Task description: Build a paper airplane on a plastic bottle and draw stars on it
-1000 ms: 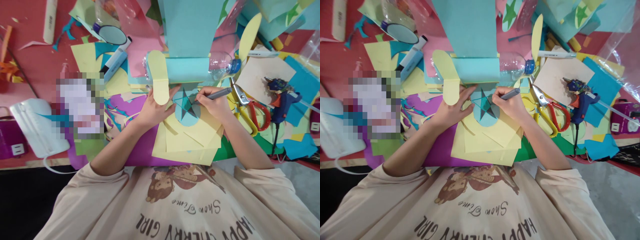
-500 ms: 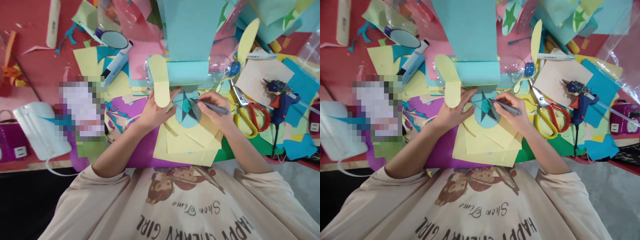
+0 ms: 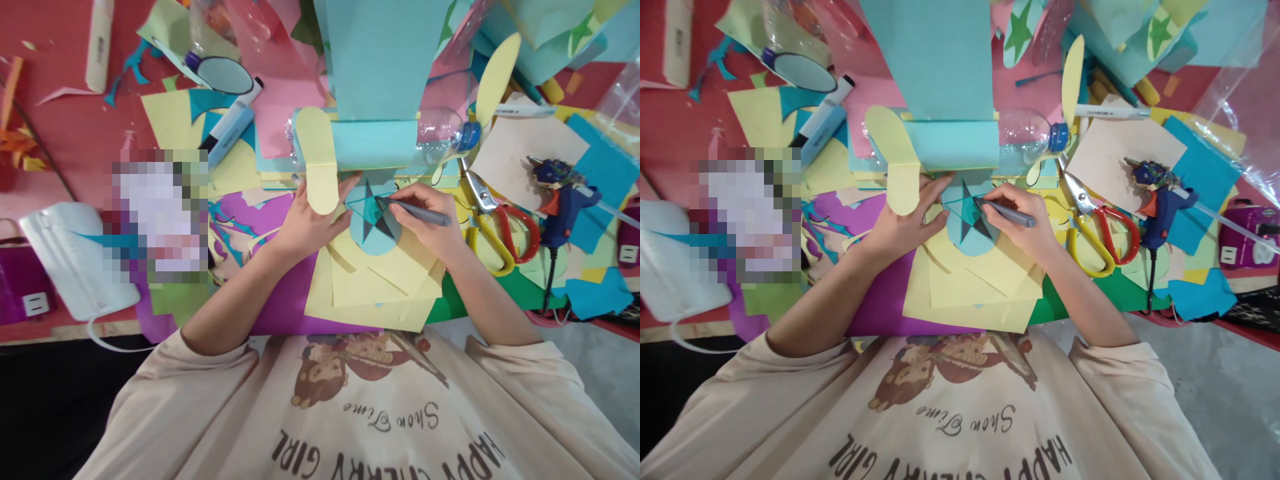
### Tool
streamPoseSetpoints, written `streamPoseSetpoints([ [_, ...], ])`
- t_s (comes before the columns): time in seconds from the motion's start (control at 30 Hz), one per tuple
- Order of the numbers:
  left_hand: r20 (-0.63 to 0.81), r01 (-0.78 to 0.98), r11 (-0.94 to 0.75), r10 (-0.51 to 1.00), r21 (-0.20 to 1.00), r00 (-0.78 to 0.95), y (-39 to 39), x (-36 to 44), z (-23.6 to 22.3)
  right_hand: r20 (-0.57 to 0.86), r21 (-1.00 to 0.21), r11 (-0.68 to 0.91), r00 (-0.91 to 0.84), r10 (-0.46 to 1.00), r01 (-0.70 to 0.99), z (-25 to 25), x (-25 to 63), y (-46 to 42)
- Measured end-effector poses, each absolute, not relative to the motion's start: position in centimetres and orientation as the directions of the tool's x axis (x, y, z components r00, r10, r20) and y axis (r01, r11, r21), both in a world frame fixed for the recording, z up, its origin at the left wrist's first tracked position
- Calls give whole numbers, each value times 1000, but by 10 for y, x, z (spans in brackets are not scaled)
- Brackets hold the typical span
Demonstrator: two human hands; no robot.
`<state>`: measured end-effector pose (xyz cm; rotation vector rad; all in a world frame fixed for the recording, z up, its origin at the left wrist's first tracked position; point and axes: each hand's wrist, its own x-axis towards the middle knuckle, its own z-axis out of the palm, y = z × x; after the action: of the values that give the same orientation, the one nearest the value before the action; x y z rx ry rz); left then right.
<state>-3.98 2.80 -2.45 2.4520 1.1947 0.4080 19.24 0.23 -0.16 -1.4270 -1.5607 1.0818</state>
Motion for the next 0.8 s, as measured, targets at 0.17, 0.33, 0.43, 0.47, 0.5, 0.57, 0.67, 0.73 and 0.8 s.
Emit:
streamPoseSetpoints([
  [0.17,77,694,-554,803,459,591,28,-39,-23,-15,-939,14,-83,996,343,2,193,3],
  [0.33,66,691,-552,801,467,595,28,-39,-22,-6,-927,10,-40,999,375,4,196,2],
  [0.43,56,695,-544,804,470,592,28,-39,-22,0,-926,8,-21,1000,378,4,198,2],
  [0.47,56,695,-544,804,470,592,28,-40,-22,-3,-926,4,-18,1000,377,3,199,2],
  [0.5,56,695,-544,804,470,592,28,-40,-22,-7,-926,0,-15,1000,379,3,200,2],
  [0.57,55,695,-543,805,470,591,28,-40,-22,-8,-923,-4,-7,1000,385,3,201,2],
  [0.67,51,697,-540,806,472,590,28,-40,-22,6,-919,0,13,1000,394,3,203,3],
  [0.73,51,698,-542,805,468,591,28,-40,-22,8,-916,-1,22,1000,400,3,204,3],
  [0.8,53,700,-543,806,464,590,28,-40,-23,6,-915,-7,31,1000,404,4,204,4],
])
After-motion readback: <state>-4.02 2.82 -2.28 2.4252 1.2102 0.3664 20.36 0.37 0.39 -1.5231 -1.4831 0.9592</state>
